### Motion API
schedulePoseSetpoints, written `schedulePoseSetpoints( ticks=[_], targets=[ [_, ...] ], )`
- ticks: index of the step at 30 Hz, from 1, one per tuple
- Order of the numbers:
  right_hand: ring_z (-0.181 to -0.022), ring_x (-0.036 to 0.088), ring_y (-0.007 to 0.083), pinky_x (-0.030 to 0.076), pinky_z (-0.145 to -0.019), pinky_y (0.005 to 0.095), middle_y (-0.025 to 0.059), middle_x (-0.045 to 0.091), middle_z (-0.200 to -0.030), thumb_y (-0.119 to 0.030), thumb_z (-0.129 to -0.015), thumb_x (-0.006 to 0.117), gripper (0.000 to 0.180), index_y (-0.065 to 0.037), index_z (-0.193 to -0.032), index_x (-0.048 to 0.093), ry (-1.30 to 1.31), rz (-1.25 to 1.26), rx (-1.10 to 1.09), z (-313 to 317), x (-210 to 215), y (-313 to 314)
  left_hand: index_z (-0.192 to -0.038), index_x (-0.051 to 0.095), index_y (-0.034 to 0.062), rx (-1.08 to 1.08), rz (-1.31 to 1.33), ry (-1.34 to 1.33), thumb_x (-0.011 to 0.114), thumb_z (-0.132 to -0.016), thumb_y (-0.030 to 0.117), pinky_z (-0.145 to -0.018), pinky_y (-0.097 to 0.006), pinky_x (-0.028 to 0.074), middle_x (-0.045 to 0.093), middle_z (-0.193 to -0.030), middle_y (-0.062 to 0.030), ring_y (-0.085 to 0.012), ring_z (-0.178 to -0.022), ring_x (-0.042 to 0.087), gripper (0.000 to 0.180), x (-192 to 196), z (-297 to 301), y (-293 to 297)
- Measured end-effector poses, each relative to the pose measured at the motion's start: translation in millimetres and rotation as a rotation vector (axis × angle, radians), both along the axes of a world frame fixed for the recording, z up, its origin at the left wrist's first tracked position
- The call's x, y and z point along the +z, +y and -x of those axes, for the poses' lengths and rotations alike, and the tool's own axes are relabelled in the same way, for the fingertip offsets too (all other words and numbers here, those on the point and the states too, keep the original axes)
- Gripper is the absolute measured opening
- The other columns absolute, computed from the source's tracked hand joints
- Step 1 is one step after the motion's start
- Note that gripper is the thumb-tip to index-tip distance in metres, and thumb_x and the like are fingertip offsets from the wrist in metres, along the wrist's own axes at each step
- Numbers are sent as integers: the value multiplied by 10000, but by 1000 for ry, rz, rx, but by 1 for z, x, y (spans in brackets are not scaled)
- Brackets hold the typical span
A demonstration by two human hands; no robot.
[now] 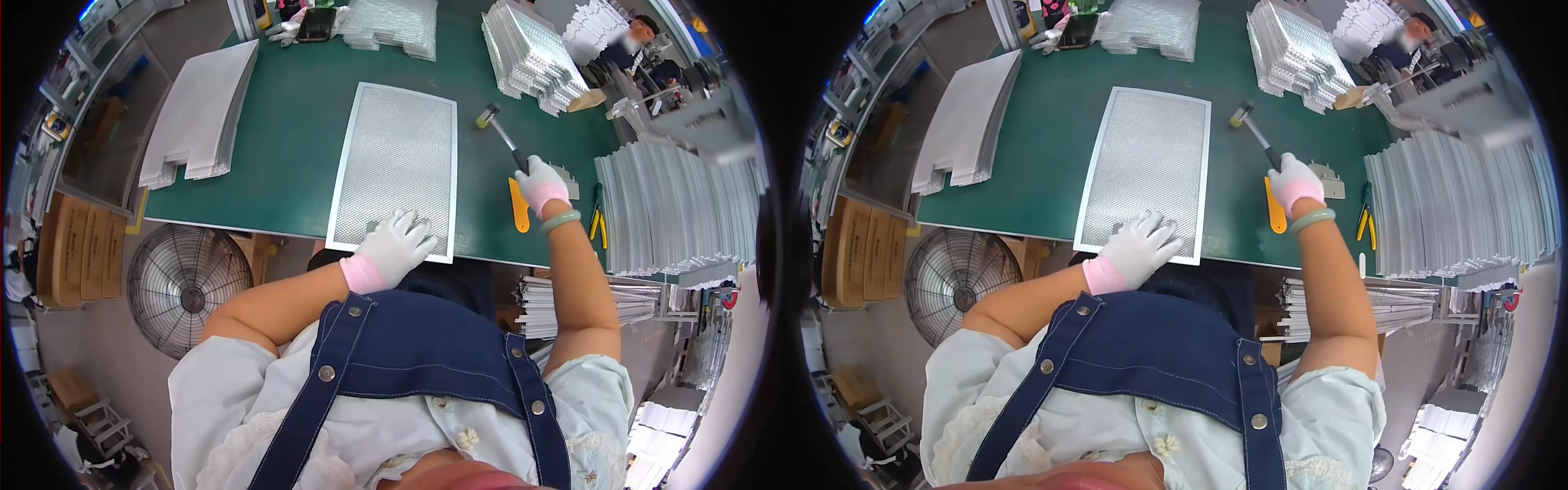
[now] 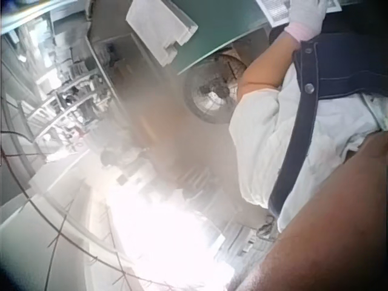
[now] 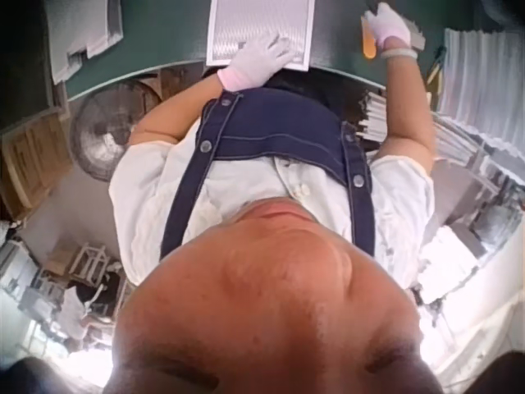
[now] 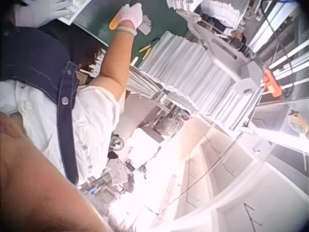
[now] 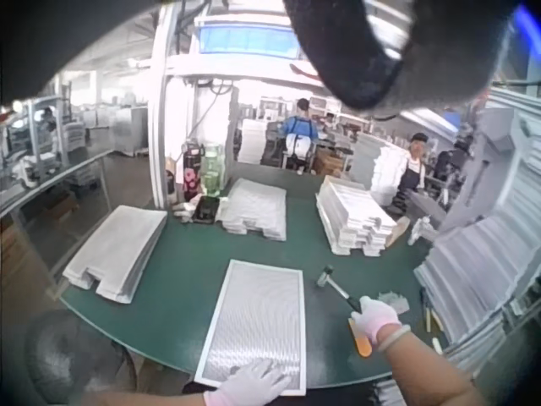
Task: The person assembles air filters by hand, placing a mesh screen into a white frame and securing it with a stapler. They then insert a plastic component into the frame and use a yellow scraper to press the mesh into place. The process is repeated for multiple units on a green workbench.
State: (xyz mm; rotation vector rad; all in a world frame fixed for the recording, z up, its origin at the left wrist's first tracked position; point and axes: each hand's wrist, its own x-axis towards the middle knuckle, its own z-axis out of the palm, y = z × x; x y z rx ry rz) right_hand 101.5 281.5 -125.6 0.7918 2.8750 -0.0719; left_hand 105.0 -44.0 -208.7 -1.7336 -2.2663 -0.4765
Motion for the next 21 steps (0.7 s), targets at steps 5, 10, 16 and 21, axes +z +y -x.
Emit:
schedulePoseSetpoints(
  ticks=[5,10,16,21],
  targets=[
    [-942,662,407,513,-817,499,210,690,-958,-340,-959,550,312,-60,-1094,532,212,1,-98,25,-1,-31,-1233,568,89,3,37,-133,635,-785,133,-967,-465,479,549,-1252,-126,-352,-1191,509,455,4,-1,-2],
    [-937,680,394,528,-811,511,164,705,-954,-280,-979,503,258,-71,-1128,525,26,-69,-49,51,-10,-34,-1230,576,95,-11,-20,-53,631,-786,134,-975,-473,470,548,-1254,-132,-360,-1198,503,449,-11,1,1],
    [-940,685,364,530,-811,501,165,701,-960,-289,-982,509,265,-68,-1127,533,-21,-153,4,51,-9,-34,-1175,602,82,3,-47,-86,586,-813,133,-953,-463,475,562,-1219,-132,-350,-1158,521,366,-5,0,2],
    [-1001,659,397,511,-884,484,216,685,-1045,-305,-930,577,387,-40,-1210,556,230,123,-89,55,-23,-10,-1156,604,72,5,-92,-58,669,-774,156,-938,-441,478,561,-1204,-136,-331,-1129,524,396,-6,5,9]
  ],
)
